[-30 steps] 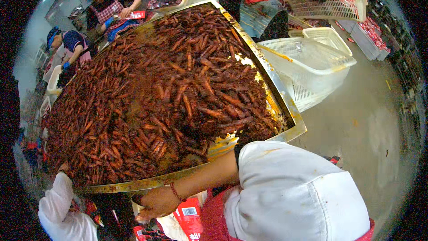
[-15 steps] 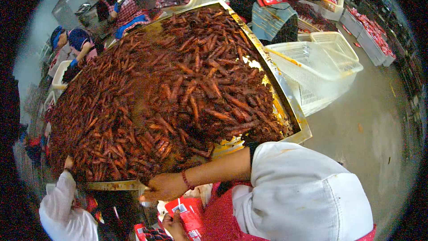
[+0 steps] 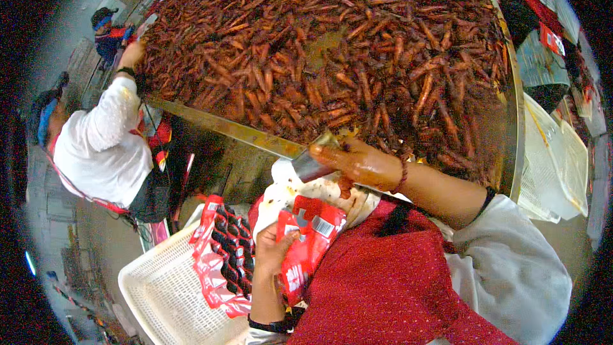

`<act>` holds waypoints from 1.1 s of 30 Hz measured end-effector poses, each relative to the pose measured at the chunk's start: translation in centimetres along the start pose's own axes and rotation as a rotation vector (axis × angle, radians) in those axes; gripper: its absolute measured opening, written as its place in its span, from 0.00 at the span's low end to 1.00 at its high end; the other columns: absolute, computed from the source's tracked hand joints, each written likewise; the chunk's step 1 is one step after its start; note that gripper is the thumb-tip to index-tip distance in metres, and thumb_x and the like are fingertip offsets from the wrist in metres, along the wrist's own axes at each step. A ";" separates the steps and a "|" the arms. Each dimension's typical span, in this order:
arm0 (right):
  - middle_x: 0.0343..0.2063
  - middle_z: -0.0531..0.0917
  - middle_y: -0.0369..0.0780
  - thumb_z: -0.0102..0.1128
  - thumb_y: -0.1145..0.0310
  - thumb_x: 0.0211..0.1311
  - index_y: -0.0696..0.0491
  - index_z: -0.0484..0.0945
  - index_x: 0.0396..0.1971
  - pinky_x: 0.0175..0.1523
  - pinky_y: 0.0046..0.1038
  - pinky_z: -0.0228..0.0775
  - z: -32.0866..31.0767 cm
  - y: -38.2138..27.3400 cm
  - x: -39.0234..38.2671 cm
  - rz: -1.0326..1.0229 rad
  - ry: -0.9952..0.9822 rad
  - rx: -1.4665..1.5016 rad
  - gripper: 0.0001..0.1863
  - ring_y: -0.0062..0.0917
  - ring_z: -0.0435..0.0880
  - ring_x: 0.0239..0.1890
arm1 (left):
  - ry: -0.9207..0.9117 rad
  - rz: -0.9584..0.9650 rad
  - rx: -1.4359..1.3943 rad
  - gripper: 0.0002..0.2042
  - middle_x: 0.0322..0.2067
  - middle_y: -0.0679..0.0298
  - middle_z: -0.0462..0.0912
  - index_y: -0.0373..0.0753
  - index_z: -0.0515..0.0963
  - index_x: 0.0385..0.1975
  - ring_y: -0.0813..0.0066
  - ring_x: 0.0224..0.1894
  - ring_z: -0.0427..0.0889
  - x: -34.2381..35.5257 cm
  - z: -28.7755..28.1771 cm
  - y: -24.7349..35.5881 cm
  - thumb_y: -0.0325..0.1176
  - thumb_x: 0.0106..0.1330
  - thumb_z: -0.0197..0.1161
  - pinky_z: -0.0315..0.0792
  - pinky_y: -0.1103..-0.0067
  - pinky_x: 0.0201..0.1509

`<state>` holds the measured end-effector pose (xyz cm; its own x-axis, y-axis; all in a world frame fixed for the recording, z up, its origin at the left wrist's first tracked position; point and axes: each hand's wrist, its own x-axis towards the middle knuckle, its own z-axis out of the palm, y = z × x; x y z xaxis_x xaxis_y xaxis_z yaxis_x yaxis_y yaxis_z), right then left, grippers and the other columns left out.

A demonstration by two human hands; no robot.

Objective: Manually filling bags with snack food items using a small metal cup and stacking filled bags into a basket.

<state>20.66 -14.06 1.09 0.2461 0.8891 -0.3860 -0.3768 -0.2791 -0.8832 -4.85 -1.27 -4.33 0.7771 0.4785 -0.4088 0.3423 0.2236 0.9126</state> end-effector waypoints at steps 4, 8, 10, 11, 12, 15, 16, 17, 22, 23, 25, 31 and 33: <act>0.21 0.79 0.39 0.51 0.38 0.60 0.54 0.76 0.45 0.20 0.24 0.72 0.2 -2.0 -1.7 0.157 -0.095 0.161 0.31 0.21 0.77 0.14 | 0.083 0.151 -0.008 0.09 0.32 0.64 0.83 0.32 0.77 0.33 0.84 0.32 0.78 0.3 0.8 3.5 0.16 0.52 0.67 0.74 0.84 0.38; 0.23 0.81 0.39 0.50 0.39 0.61 0.55 0.78 0.35 0.20 0.26 0.71 0.3 -2.3 -2.7 0.094 -0.217 -0.257 0.30 0.23 0.79 0.15 | 0.078 0.239 0.129 0.12 0.32 0.61 0.83 0.29 0.78 0.35 0.82 0.34 0.79 0.8 3.7 7.5 0.15 0.50 0.68 0.75 0.83 0.41; 0.18 0.79 0.42 0.47 0.40 0.63 0.57 0.76 0.27 0.25 0.34 0.71 0.4 -2.8 -2.9 -0.036 -0.296 -0.647 0.30 0.31 0.81 0.20 | 0.056 0.203 0.174 0.12 0.32 0.64 0.83 0.29 0.79 0.36 0.83 0.33 0.79 0.8 4.8 7.6 0.15 0.51 0.66 0.74 0.84 0.40; 0.15 0.78 0.44 0.46 0.41 0.63 0.58 0.76 0.23 0.27 0.37 0.70 0.5 -3.0 -3.2 -0.113 -0.314 -0.832 0.31 0.34 0.82 0.22 | 0.019 0.156 0.149 0.12 0.32 0.65 0.83 0.29 0.79 0.36 0.83 0.33 0.79 0.9 5.4 7.3 0.15 0.51 0.66 0.74 0.85 0.40; 0.15 0.78 0.46 0.45 0.41 0.64 0.58 0.76 0.23 0.28 0.38 0.71 1.1 -2.3 -3.6 -0.190 -0.287 -1.054 0.31 0.37 0.81 0.23 | -0.018 0.090 0.109 0.12 0.32 0.66 0.83 0.30 0.79 0.37 0.83 0.32 0.79 0.9 5.9 6.6 0.15 0.52 0.65 0.74 0.85 0.40; 0.20 0.78 0.53 0.43 0.42 0.64 0.58 0.76 0.24 0.33 0.43 0.71 2.0 -2.7 -3.8 -0.250 -0.301 -1.159 0.31 0.48 0.79 0.27 | -0.060 -0.027 -0.118 0.14 0.32 0.67 0.82 0.31 0.79 0.37 0.83 0.32 0.78 0.6 5.5 3.2 0.13 0.50 0.63 0.74 0.85 0.40; 0.21 0.78 0.53 0.44 0.42 0.64 0.59 0.76 0.24 0.33 0.43 0.71 2.0 -2.2 -3.6 -0.278 -0.296 -1.097 0.31 0.48 0.79 0.28 | -0.083 -0.035 -0.224 0.14 0.33 0.66 0.83 0.31 0.79 0.38 0.83 0.33 0.78 0.4 4.9 2.8 0.13 0.50 0.63 0.74 0.85 0.40; 0.21 0.78 0.54 0.44 0.42 0.64 0.59 0.76 0.24 0.33 0.42 0.71 2.3 -2.1 -3.4 -0.306 -0.294 -1.035 0.31 0.48 0.79 0.28 | -0.084 -0.039 -0.249 0.14 0.33 0.66 0.83 0.31 0.79 0.39 0.83 0.33 0.78 0.0 4.6 2.7 0.13 0.50 0.63 0.74 0.84 0.40; 0.23 0.79 0.52 0.45 0.42 0.63 0.57 0.76 0.24 0.33 0.44 0.68 1.7 -3.5 -2.2 -0.193 -0.488 -0.962 0.30 0.49 0.78 0.27 | -0.035 0.073 0.004 0.16 0.35 0.64 0.83 0.31 0.79 0.41 0.81 0.36 0.79 -0.3 5.1 4.4 0.13 0.50 0.64 0.74 0.83 0.42; 0.23 0.79 0.52 0.45 0.42 0.63 0.57 0.76 0.24 0.33 0.44 0.68 2.0 -3.6 -2.2 -0.196 -0.490 -1.007 0.30 0.49 0.78 0.27 | -0.029 0.067 -0.026 0.17 0.36 0.64 0.82 0.31 0.79 0.41 0.80 0.36 0.79 -0.4 5.0 4.2 0.13 0.49 0.64 0.74 0.83 0.42; 0.24 0.78 0.53 0.45 0.44 0.64 0.57 0.73 0.28 0.35 0.45 0.69 3.5 -2.5 -2.6 -0.275 -0.430 -1.071 0.27 0.50 0.78 0.29 | -0.019 0.054 -0.084 0.17 0.37 0.64 0.82 0.32 0.78 0.41 0.78 0.37 0.79 -0.5 4.8 3.7 0.13 0.49 0.65 0.74 0.81 0.44; 0.28 0.80 0.51 0.50 0.47 0.63 0.57 0.75 0.36 0.38 0.39 0.73 3.6 -3.4 -2.4 -0.580 -0.200 -0.317 0.24 0.44 0.81 0.34 | -0.022 0.152 -0.433 0.21 0.37 0.63 0.81 0.33 0.76 0.40 0.77 0.39 0.80 -1.2 2.2 4.7 0.18 0.42 0.70 0.78 0.81 0.40; 0.29 0.83 0.47 0.57 0.51 0.59 0.56 0.79 0.36 0.38 0.36 0.75 -1.7 -2.9 -0.5 -0.433 0.263 -0.600 0.21 0.40 0.83 0.34 | 0.093 0.156 -0.438 0.24 0.40 0.62 0.80 0.33 0.75 0.43 0.76 0.40 0.79 -1.5 2.4 6.6 0.19 0.41 0.72 0.78 0.82 0.40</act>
<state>23.17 -14.31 3.36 0.4927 0.8692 0.0410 0.3293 -0.1427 -0.9334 -2.52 -2.54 2.30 0.7442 0.6042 -0.2847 -0.0453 0.4709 0.8810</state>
